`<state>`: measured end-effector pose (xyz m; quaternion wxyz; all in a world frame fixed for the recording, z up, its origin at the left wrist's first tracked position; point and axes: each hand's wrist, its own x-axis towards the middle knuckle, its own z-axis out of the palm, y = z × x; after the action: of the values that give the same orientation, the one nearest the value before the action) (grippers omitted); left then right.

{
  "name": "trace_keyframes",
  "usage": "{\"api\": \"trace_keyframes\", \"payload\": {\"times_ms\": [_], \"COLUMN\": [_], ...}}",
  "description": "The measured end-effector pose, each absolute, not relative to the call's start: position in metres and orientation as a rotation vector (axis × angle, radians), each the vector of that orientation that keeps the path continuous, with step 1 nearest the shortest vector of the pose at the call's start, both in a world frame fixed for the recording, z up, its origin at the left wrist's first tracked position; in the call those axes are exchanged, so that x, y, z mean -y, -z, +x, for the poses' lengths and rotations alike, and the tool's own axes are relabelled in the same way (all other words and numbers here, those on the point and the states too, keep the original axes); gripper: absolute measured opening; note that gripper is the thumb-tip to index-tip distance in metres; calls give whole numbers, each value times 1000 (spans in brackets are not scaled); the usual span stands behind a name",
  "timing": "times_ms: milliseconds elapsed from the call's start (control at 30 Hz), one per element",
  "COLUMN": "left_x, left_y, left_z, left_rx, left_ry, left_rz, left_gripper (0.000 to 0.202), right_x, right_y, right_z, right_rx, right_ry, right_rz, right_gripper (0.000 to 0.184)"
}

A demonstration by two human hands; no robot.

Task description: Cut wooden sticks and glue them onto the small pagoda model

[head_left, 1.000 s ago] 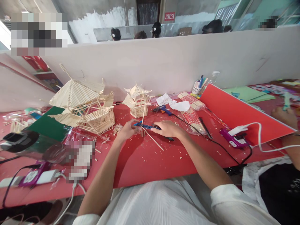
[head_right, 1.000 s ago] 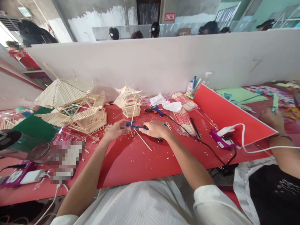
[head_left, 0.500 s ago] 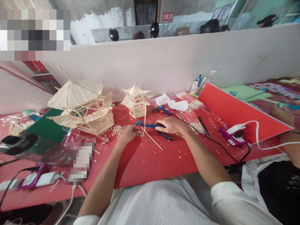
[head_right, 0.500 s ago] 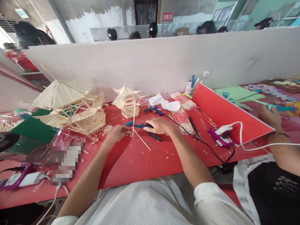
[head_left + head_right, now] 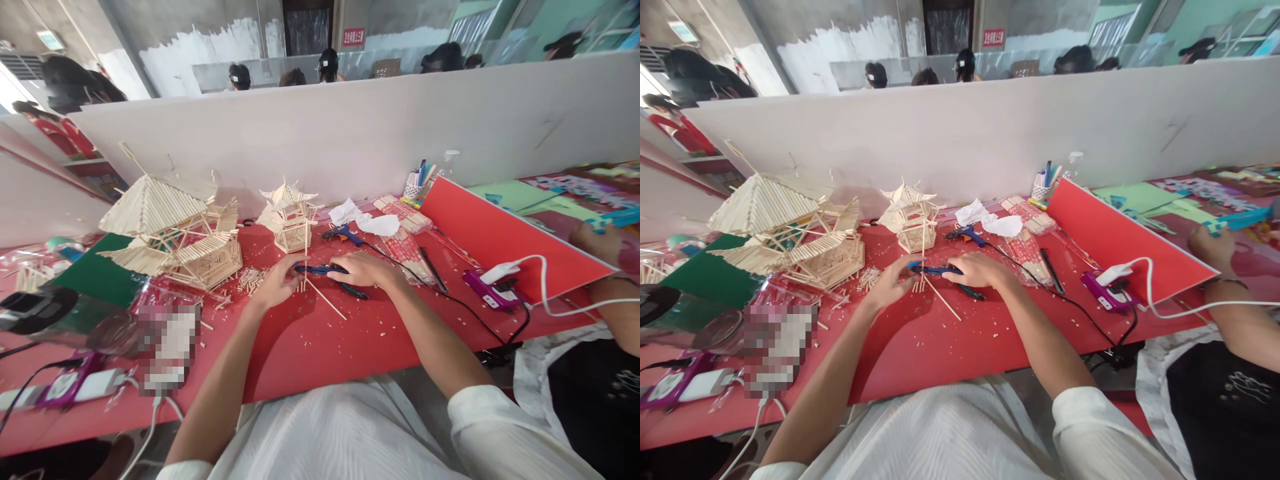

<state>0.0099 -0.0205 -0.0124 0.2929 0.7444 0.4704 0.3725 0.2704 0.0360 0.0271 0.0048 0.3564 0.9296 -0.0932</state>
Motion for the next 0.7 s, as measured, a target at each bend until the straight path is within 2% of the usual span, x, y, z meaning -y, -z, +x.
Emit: {"api": "trace_keyframes", "payload": {"times_ms": [100, 700], "left_x": [19, 16], "left_y": [16, 11], "left_z": [14, 2], "left_rx": [-1238, -1272], "left_ry": [-998, -1051], "left_rz": [1944, 2040], "left_gripper": [42, 38], "right_x": [-33, -28], "right_y": [-27, -10], "right_z": [267, 246], "right_rx": [-2929, -2982], "right_ry": [295, 90], "right_rz": [1105, 1257], "right_gripper": [45, 56]}}
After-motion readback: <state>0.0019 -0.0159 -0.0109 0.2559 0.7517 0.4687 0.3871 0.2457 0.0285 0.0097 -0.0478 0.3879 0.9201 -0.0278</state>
